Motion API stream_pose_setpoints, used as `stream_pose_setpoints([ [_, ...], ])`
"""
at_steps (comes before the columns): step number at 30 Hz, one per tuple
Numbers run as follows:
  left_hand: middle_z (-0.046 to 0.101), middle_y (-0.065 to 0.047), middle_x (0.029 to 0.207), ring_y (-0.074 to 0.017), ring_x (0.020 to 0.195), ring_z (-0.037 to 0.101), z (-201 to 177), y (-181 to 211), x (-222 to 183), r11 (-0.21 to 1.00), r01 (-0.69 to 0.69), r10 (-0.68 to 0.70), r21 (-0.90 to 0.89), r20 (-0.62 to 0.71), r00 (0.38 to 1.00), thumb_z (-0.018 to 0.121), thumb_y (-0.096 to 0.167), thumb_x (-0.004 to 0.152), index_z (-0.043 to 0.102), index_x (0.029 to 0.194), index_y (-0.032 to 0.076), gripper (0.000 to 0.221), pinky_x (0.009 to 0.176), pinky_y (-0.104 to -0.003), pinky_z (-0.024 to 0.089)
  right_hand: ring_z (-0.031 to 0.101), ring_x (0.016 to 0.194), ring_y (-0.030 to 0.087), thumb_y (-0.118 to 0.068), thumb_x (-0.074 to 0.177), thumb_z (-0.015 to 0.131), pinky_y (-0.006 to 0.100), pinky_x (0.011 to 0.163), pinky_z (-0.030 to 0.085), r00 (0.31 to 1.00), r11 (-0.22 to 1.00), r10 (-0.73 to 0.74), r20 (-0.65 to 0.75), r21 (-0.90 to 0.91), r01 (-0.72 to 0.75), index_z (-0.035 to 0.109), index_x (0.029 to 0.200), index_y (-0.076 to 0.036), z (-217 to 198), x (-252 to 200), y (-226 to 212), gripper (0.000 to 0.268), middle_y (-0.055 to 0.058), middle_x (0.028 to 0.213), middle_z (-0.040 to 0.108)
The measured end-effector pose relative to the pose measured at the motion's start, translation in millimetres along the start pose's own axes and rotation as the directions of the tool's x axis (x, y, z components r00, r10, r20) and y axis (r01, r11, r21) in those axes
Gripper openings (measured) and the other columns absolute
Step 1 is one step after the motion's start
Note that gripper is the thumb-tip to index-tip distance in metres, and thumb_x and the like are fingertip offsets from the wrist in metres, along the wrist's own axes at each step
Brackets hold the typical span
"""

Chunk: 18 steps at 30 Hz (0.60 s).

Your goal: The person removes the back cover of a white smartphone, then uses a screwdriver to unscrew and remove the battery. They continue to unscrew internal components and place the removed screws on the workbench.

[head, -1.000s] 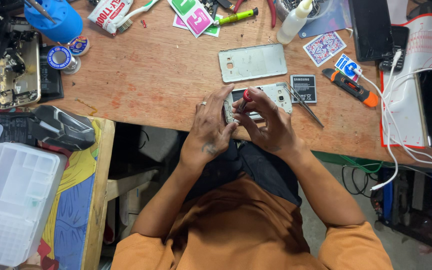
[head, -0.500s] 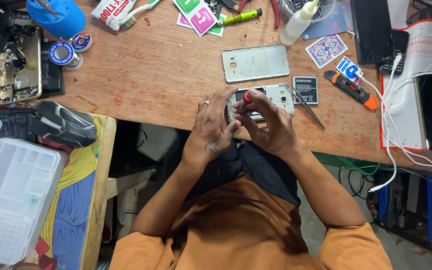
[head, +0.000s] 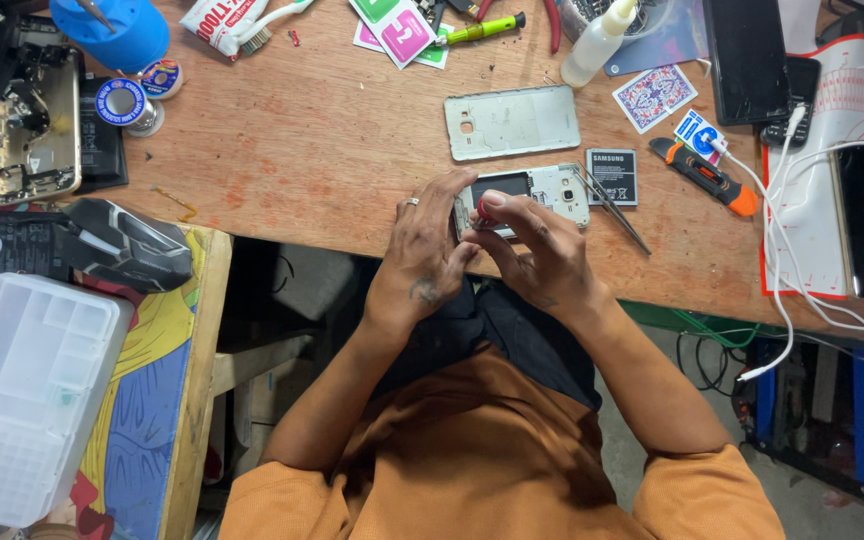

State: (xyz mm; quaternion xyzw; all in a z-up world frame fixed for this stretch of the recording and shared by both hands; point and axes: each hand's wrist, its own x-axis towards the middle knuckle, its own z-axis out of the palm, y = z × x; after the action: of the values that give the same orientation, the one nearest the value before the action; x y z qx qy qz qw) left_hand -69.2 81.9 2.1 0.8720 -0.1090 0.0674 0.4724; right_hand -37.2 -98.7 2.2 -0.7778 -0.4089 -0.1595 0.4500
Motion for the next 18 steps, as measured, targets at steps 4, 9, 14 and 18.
stream_pose_setpoints([
  [4, 0.052, -0.016, 0.148, -0.0332, 0.142, 0.048, 0.8, -1.8, -0.7, 1.0, -0.001, 0.001, -0.006, 0.003, 1.0, 0.08, 0.009, 0.08, 0.043, 0.148, 0.008, 0.077, 0.114, -0.046, 0.036, 0.076, 0.102, 0.026, 0.01, 0.094, 0.076, 0.032, 0.082, 0.068, 1.0, 0.998, -0.001, 0.03, 0.062, -0.001, 0.048, 0.141, -0.005, -2.2, 0.2, 0.6, 0.057, 0.018, 0.112, 0.071],
  [9, 0.053, -0.015, 0.148, -0.0332, 0.142, 0.048, 2.0, -2.7, -1.7, 1.0, -0.009, 0.009, 0.01, -0.011, 1.0, 0.08, 0.011, 0.083, 0.043, 0.148, 0.008, 0.075, 0.114, -0.048, 0.037, 0.076, 0.11, 0.026, 0.011, 0.099, 0.069, 0.034, 0.092, 0.065, 0.992, 0.982, 0.035, 0.123, 0.182, -0.057, 0.043, 0.148, -0.008, -8.1, 2.4, -2.7, 0.059, 0.014, 0.12, 0.072],
  [14, 0.053, -0.015, 0.148, -0.032, 0.142, 0.048, 2.1, -1.2, -0.2, 1.0, 0.002, -0.002, 0.014, -0.005, 1.0, 0.08, 0.011, 0.081, 0.044, 0.147, 0.009, 0.075, 0.115, -0.047, 0.037, 0.071, 0.096, 0.022, 0.0, 0.088, 0.083, 0.032, 0.081, 0.063, 0.999, 0.995, -0.033, 0.009, 0.092, 0.032, 0.05, 0.14, -0.01, -5.6, 9.2, -0.1, 0.062, 0.018, 0.113, 0.066],
  [18, 0.053, -0.015, 0.147, -0.033, 0.141, 0.049, 1.2, -0.5, 1.6, 0.999, 0.011, -0.011, 0.035, 0.003, 1.0, 0.081, 0.011, 0.079, 0.045, 0.145, 0.008, 0.076, 0.114, -0.047, 0.036, 0.074, 0.101, 0.024, 0.007, 0.095, 0.076, 0.033, 0.085, 0.066, 1.0, 0.986, 0.022, -0.001, 0.164, -0.022, 0.052, 0.14, -0.008, -3.3, 5.7, 1.1, 0.053, 0.017, 0.112, 0.068],
])
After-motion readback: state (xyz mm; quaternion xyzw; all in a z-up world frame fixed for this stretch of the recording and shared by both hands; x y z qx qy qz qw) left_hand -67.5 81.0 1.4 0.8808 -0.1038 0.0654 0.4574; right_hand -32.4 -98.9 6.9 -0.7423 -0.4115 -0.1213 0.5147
